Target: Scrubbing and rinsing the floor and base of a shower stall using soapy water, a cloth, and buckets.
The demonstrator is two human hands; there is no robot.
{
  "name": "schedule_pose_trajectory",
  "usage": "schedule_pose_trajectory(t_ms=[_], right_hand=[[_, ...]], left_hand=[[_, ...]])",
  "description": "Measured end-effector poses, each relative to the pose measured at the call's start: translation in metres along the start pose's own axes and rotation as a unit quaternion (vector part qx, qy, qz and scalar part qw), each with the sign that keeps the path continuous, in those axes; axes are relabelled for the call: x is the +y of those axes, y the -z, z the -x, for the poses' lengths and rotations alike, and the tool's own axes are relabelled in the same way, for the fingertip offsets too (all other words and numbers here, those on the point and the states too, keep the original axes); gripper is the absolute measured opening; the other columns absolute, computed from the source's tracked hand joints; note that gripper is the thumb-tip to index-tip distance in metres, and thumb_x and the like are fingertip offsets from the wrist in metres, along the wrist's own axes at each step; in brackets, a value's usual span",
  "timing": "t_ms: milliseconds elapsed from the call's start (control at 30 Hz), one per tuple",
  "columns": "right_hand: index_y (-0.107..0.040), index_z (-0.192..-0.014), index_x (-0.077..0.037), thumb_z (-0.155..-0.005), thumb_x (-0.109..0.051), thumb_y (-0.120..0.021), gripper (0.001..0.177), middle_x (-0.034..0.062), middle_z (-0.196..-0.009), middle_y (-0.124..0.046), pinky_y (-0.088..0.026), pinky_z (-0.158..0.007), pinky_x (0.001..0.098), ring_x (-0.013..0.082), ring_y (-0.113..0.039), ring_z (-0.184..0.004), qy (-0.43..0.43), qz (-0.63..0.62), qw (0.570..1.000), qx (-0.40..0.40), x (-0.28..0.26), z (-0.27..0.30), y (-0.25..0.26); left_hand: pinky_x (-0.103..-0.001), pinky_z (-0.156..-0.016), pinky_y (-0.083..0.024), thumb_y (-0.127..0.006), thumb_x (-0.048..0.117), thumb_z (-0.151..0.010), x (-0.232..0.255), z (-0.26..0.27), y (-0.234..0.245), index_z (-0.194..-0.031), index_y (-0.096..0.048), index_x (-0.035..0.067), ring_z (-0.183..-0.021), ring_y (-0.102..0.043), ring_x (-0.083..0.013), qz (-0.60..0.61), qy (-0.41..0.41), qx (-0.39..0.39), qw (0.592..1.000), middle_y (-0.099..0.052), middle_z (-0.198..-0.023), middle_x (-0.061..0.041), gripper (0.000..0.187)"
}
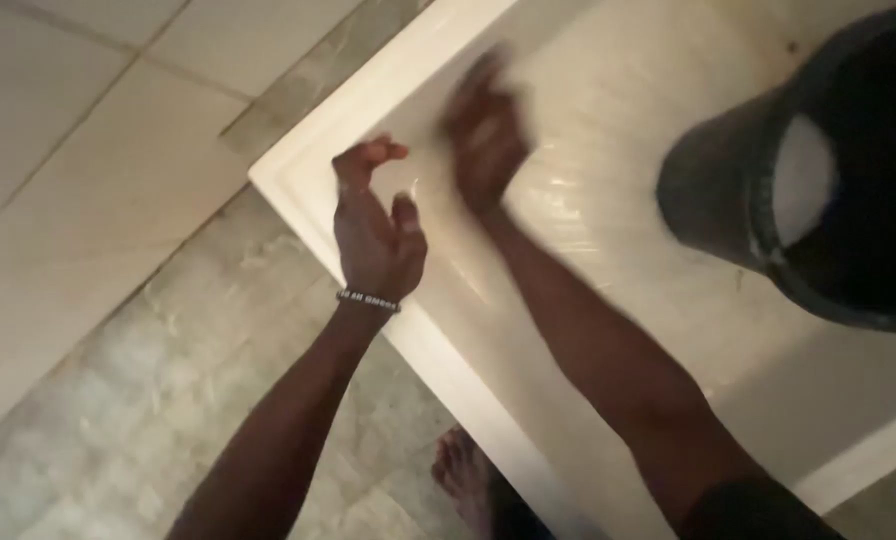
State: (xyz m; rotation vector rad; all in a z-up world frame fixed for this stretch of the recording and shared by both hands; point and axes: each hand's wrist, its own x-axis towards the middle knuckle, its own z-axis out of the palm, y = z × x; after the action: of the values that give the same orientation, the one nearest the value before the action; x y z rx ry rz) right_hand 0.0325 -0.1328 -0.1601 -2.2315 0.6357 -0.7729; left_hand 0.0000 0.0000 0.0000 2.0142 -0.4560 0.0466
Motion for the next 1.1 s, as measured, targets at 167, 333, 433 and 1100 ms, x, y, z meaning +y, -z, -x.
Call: schedule_pose_trajectory(t_ms=[167, 333, 433, 1100], right_hand=[[-0.063, -0.119, 0.001, -0.110, -0.016, -0.052, 0.022, 0.0060, -0.097, -0.069, -0.057, -0.087, 0.0364, 0.0201, -0.065, -0.085, 0.040, -0.293, 0.955, -0.002, 0.039, -0.001, -0.028], [-0.054, -0.083, -0.004, -0.103, -0.027, -0.067, 0.033, 0.0038, -0.080, -0.054, -0.050, -0.068, 0.0361, 0.0182, -0.055, -0.073, 0.008, -0.079, 0.982, 0.171, 0.118, -0.100, -0.004], [-0.057, -0.090, -0.003, -0.107, -0.026, -0.058, 0.028, 0.0085, -0.087, -0.054, -0.048, -0.072, 0.0385, 0.0201, -0.056, -0.080, 0.106, -0.065, 0.977, 0.172, 0.093, -0.096, 0.001], [-0.035, -0.154, 0.011, -0.108, -0.032, -0.055, 0.066, 0.0328, -0.162, -0.029, -0.022, -0.125, 0.0561, 0.0451, -0.025, -0.153, 0.217, 0.135, 0.956, -0.141, 0.086, 0.045, 0.106]], left_hand=[[-0.043, -0.109, -0.050, -0.048, -0.011, -0.078, -0.004, 0.000, -0.005, -0.131, -0.047, 0.003, -0.132, -0.060, -0.0400, -0.052, 0.017, -0.010, 0.998, -0.059, -0.135, -0.024, 0.056], [-0.047, -0.119, -0.046, -0.050, -0.013, -0.081, -0.004, 0.004, -0.004, -0.136, -0.039, 0.003, -0.135, -0.058, -0.0391, -0.028, 0.001, -0.009, 1.000, -0.062, -0.134, -0.020, 0.058], [-0.047, -0.111, -0.047, -0.051, -0.012, -0.080, -0.001, -0.006, -0.002, -0.131, -0.042, 0.004, -0.134, -0.057, -0.0410, -0.066, 0.031, -0.016, 0.997, -0.065, -0.131, -0.019, 0.054], [-0.050, -0.071, -0.050, -0.063, 0.016, -0.083, -0.004, -0.012, -0.017, -0.113, -0.064, 0.009, -0.082, -0.071, -0.0293, -0.348, 0.026, -0.214, 0.912, -0.074, -0.094, -0.010, 0.031]])
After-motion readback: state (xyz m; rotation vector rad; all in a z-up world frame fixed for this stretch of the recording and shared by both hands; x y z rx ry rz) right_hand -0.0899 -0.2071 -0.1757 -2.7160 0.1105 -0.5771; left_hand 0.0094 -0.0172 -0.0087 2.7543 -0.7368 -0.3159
